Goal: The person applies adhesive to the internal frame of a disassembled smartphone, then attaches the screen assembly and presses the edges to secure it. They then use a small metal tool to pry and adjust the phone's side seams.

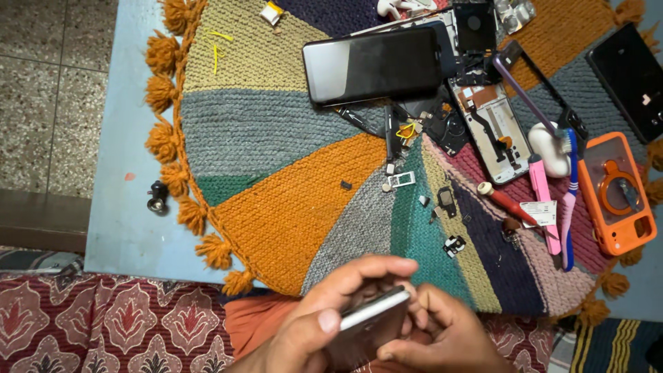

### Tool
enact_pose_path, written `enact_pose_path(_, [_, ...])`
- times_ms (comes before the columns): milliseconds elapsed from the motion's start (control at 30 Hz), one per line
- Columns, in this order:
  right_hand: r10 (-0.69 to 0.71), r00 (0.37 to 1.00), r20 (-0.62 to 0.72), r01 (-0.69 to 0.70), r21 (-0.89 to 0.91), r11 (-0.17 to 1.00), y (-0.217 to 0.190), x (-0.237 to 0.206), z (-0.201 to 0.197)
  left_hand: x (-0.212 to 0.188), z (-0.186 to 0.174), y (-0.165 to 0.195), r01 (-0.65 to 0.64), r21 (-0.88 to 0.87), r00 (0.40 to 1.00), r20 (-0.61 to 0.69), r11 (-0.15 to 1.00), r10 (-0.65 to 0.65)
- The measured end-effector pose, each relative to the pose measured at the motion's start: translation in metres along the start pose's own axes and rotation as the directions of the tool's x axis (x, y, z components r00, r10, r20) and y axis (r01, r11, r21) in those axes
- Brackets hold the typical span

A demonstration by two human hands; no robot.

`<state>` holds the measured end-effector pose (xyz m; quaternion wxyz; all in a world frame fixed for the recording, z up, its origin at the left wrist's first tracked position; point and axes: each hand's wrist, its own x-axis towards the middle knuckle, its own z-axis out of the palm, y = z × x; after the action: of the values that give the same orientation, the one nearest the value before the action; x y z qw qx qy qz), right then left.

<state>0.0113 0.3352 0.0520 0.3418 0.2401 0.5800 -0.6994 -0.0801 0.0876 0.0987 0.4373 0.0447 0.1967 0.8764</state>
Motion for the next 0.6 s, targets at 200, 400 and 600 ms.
enact_pose_path(200, [0.002, 1.000, 0.031, 0.000, -0.081, 0.997, 0.013, -0.001, -0.006, -0.011, 0.002, 0.003, 0.026, -0.009, 0.990, -0.135, 1.000, -0.027])
enact_pose_path(400, [-0.209, 0.975, -0.080, 0.208, -0.024, 0.978, 0.008, 0.003, 0.003, -0.005, 0.005, -0.002, -0.260, -0.064, 0.947, -0.212, 0.963, 0.242])
enact_pose_path(600, [-0.062, 0.982, -0.181, 0.124, 0.356, 0.926, -0.019, 0.015, 0.017, -0.003, -0.008, 0.000, -0.620, -0.074, 0.717, -0.457, 0.781, 0.526])
